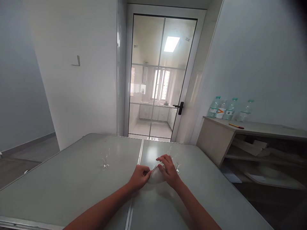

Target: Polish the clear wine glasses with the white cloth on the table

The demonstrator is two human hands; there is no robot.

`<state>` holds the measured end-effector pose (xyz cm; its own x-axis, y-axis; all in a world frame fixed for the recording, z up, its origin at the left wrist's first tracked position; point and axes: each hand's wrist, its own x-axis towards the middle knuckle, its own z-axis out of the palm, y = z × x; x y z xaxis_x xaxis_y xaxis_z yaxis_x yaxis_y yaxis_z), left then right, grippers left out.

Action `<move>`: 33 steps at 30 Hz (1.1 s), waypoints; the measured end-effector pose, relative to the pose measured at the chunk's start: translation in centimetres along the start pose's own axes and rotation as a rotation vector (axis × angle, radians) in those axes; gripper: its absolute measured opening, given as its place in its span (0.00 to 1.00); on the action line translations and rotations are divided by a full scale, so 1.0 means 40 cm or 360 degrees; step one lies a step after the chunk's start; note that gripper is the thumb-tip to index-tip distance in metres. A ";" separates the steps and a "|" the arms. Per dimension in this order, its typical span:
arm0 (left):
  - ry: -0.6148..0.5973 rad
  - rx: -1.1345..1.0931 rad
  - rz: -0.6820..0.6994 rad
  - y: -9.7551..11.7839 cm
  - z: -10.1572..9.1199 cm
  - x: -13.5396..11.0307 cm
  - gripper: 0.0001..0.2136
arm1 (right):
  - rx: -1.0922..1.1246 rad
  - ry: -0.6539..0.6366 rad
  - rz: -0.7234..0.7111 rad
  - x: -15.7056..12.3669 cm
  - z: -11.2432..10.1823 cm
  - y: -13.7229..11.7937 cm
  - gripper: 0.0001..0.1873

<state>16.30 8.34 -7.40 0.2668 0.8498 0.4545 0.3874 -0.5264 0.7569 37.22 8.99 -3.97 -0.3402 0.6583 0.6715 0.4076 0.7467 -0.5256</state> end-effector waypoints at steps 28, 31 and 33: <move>0.0146 -0.0828 -0.0386 0.020 0.000 0.007 0.24 | -0.0227 -0.0384 0.0218 -0.015 0.036 0.024 0.15; 0.0176 -0.0839 -0.0374 0.020 -0.002 0.008 0.24 | -0.0179 0.0115 0.0316 -0.004 0.038 0.031 0.08; 0.0193 -0.0841 -0.0368 0.018 -0.003 0.010 0.24 | -0.0172 0.0321 0.0396 -0.002 0.038 0.039 0.16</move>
<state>16.56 8.29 -6.64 0.1131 0.9543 0.2766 -0.0768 -0.2691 0.9600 36.61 10.23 -5.63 -0.0488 0.7791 0.6249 0.5486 0.5438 -0.6351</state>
